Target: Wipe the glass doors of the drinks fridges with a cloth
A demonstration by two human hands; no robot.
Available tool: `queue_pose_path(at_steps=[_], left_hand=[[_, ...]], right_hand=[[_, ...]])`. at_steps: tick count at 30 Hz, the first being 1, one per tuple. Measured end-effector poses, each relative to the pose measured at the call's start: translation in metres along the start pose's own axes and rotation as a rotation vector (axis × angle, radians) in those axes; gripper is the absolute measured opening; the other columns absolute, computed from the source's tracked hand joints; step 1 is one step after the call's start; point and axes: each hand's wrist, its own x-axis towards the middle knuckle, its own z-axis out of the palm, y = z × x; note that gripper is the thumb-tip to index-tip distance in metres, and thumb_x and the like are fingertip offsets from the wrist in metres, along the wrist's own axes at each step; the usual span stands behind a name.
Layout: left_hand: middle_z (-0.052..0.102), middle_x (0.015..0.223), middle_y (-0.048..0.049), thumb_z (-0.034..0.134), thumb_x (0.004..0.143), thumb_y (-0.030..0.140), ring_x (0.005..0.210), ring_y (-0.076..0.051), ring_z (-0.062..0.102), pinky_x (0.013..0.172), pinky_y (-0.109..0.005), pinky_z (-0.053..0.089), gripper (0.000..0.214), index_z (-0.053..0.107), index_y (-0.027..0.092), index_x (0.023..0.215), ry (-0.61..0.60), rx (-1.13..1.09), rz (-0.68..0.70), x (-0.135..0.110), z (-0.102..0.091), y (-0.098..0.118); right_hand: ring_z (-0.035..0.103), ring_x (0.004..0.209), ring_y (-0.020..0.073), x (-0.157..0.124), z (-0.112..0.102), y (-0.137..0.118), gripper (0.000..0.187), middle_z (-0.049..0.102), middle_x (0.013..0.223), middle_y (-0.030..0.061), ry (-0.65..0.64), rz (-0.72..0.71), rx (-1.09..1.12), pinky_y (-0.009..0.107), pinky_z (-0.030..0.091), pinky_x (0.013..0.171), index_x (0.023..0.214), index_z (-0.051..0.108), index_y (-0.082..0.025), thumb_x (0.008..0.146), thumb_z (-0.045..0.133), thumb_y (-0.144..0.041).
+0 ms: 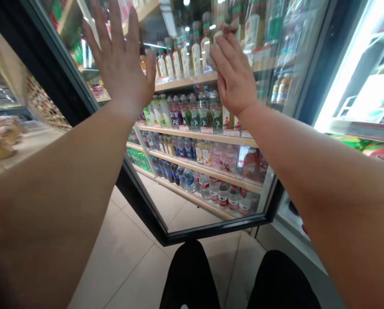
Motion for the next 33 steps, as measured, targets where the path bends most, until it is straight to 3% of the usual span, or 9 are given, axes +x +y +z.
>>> queue_pose_path(at_steps=[4,7,12,14,17,20,24,27,33], left_hand=[[0.013,0.170,0.0024,0.054,0.094,0.025,0.156,-0.037,0.003,0.126,-0.058,-0.007,0.076,0.023,0.022,0.163,-0.012,-0.040,-0.008,-0.001,-0.003,0.001],[0.013,0.169,0.0092,0.047,0.097,0.032,0.156,-0.034,0.001,0.128,-0.055,-0.009,0.070,0.025,0.025,0.163,-0.006,-0.129,0.000,-0.002,-0.006,0.002],[0.011,0.170,0.0076,0.045,0.097,0.037,0.156,-0.035,0.001,0.128,-0.057,-0.007,0.072,0.021,0.023,0.163,-0.029,-0.043,-0.004,-0.002,-0.005,0.001],[0.010,0.169,0.0113,0.039,0.101,0.043,0.156,-0.031,0.000,0.129,-0.052,-0.007,0.067,0.020,0.028,0.163,-0.031,-0.050,-0.023,-0.003,-0.005,0.002],[0.010,0.169,0.0118,0.041,0.101,0.042,0.156,-0.029,-0.001,0.129,-0.051,-0.008,0.067,0.020,0.029,0.163,-0.029,-0.041,-0.043,-0.003,-0.006,0.005],[0.011,0.170,0.0089,0.046,0.097,0.035,0.156,-0.033,0.000,0.128,-0.055,-0.008,0.072,0.021,0.024,0.164,-0.034,-0.042,-0.026,-0.002,-0.006,0.005],[0.011,0.168,0.0162,0.040,0.098,0.041,0.156,-0.031,-0.003,0.129,-0.049,-0.013,0.069,0.024,0.026,0.163,-0.013,-0.147,-0.032,-0.002,-0.006,0.004],[0.008,0.168,0.0182,0.038,0.098,0.043,0.156,-0.029,-0.006,0.129,-0.046,-0.015,0.068,0.022,0.028,0.163,-0.021,-0.154,-0.028,-0.003,-0.005,0.003],[0.003,0.169,0.0161,0.033,0.102,0.043,0.156,-0.022,-0.010,0.128,-0.041,-0.018,0.065,0.016,0.031,0.163,-0.037,-0.104,-0.023,-0.005,-0.004,0.001]], right_hand=[[0.026,0.154,0.0144,0.001,0.006,-0.005,0.048,0.039,0.158,-0.0085,-0.017,0.030,-0.007,0.044,0.022,0.132,0.145,0.047,-0.036,0.098,0.039,-0.037],[0.027,0.153,0.0156,0.023,0.013,-0.019,0.051,0.039,0.159,-0.0035,-0.008,0.037,-0.037,0.045,0.022,0.132,0.149,0.045,-0.027,0.099,0.035,-0.030],[0.026,0.153,0.0156,0.054,0.026,-0.043,0.050,0.040,0.158,-0.0052,-0.084,-0.073,-0.088,0.047,0.025,0.131,0.147,0.047,-0.028,0.099,0.033,-0.026],[0.026,0.153,0.0179,0.062,0.028,-0.040,0.051,0.040,0.159,-0.0015,-0.088,-0.078,-0.105,0.047,0.024,0.132,0.148,0.047,-0.020,0.098,0.035,-0.021],[0.025,0.154,0.0201,0.071,0.029,-0.025,0.056,0.037,0.160,-0.0002,-0.046,0.066,-0.160,0.044,0.019,0.133,0.152,0.042,-0.018,0.096,0.036,-0.016],[0.022,0.155,0.0200,0.060,0.029,-0.020,0.061,0.033,0.162,-0.0007,-0.028,0.140,-0.207,0.044,0.016,0.133,0.154,0.039,-0.018,0.094,0.035,-0.015],[0.019,0.156,0.0140,0.022,0.018,-0.031,0.054,0.036,0.161,-0.0029,-0.146,-0.051,-0.079,0.044,0.019,0.133,0.149,0.044,-0.025,0.096,0.036,-0.026],[0.020,0.155,0.0146,0.008,0.009,-0.032,0.055,0.037,0.160,-0.0061,-0.247,-0.100,0.025,0.048,0.019,0.132,0.147,0.046,-0.031,0.092,0.044,-0.030],[0.024,0.154,0.0167,0.012,0.006,-0.012,0.054,0.038,0.158,-0.0078,-0.096,0.001,0.019,0.049,0.021,0.132,0.146,0.048,-0.029,0.093,0.040,-0.033]])
